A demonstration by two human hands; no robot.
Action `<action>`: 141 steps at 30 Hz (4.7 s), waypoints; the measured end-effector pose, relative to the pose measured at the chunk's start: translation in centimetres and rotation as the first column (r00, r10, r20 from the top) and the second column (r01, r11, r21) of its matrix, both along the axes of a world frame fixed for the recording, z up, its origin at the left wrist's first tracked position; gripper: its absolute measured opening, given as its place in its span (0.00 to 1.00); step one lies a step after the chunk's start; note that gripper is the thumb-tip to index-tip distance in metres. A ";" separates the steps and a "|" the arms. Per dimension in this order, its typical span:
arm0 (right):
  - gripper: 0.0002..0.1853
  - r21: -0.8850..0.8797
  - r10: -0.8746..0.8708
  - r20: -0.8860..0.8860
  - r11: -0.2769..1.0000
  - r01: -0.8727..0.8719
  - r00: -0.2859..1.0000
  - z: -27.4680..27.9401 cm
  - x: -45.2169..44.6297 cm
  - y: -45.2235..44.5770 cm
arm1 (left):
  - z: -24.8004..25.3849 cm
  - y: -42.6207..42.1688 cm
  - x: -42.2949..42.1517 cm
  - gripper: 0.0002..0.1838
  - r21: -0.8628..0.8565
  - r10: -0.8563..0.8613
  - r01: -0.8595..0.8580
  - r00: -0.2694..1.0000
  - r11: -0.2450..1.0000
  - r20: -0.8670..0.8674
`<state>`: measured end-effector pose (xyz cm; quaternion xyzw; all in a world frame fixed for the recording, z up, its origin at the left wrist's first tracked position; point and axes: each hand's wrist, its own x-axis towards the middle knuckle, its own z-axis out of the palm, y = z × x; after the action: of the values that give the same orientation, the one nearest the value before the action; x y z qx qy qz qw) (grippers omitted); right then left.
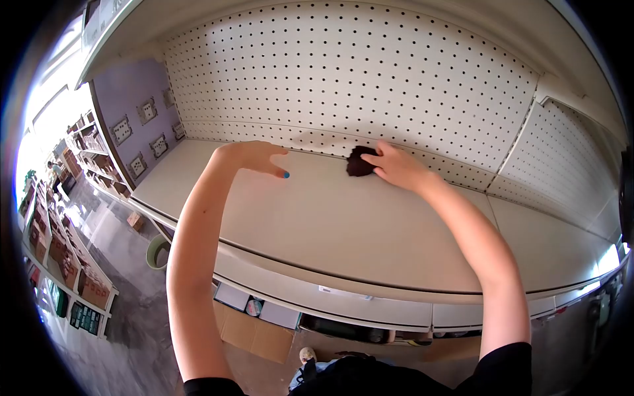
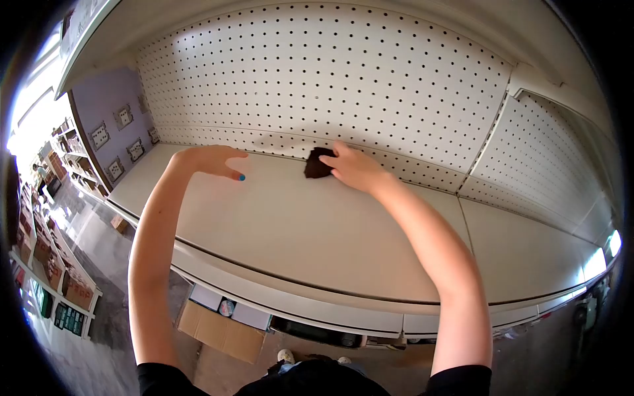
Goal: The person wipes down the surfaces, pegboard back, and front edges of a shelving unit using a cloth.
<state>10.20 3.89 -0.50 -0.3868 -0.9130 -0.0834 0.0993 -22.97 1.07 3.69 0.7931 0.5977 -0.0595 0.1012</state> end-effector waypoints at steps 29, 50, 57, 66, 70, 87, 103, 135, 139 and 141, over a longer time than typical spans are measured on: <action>0.19 0.250 -0.038 -0.037 0.967 0.046 0.999 -0.6 4.9 -2.5 | -5.5 1.4 -4.7 0.33 0.167 -0.016 0.011 0.999 0.986 0.028; 0.22 0.192 -0.053 -0.065 0.979 0.064 0.996 -1.2 1.9 -1.4 | -2.7 1.4 -5.5 0.31 0.063 -0.080 0.073 0.991 0.995 0.108; 0.24 0.210 -0.081 -0.125 0.972 0.106 0.989 -1.7 -7.7 0.1 | -1.9 4.4 -12.3 0.24 0.088 -0.253 0.239 0.945 0.967 0.208; 0.21 0.318 -0.022 -0.100 0.947 0.053 0.995 -2.5 -26.4 3.9 | -4.8 8.5 -19.3 0.27 0.162 -0.364 0.343 0.923 0.925 0.122; 0.21 0.295 -0.036 -0.106 0.953 0.066 0.994 -2.4 -29.3 4.5 | -3.4 6.6 -19.6 0.27 0.146 -0.331 0.316 0.939 0.938 0.094; 0.27 0.059 -0.357 -0.077 0.931 0.361 0.931 -0.9 -9.7 -2.2 | -4.2 6.3 -19.4 0.26 0.089 -0.270 0.259 0.951 0.962 0.152; 0.23 0.222 -0.056 0.118 0.975 0.029 0.991 -1.7 -28.8 5.2 | -4.4 6.6 -20.6 0.29 0.145 -0.237 0.219 0.964 0.965 0.122; 0.29 0.188 -0.078 0.052 0.980 0.067 0.996 -1.2 -23.9 3.2 | -3.6 5.4 -19.4 0.32 0.240 -0.157 0.124 0.980 0.963 0.125; 0.26 0.251 -0.059 0.045 0.967 0.046 0.997 -2.0 -31.4 5.3 | -2.8 4.8 -19.3 0.31 0.417 -0.230 0.132 0.954 0.899 0.193; 0.25 0.243 -0.070 0.040 0.968 0.058 0.997 -2.2 -33.6 5.9 | -3.1 5.1 -19.5 0.30 0.460 -0.251 0.143 0.950 0.877 0.183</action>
<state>-23.40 9.80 -2.68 -0.3990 -0.8852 -0.2065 0.1206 -42.45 6.21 0.63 0.8536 0.4946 0.1625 -0.0170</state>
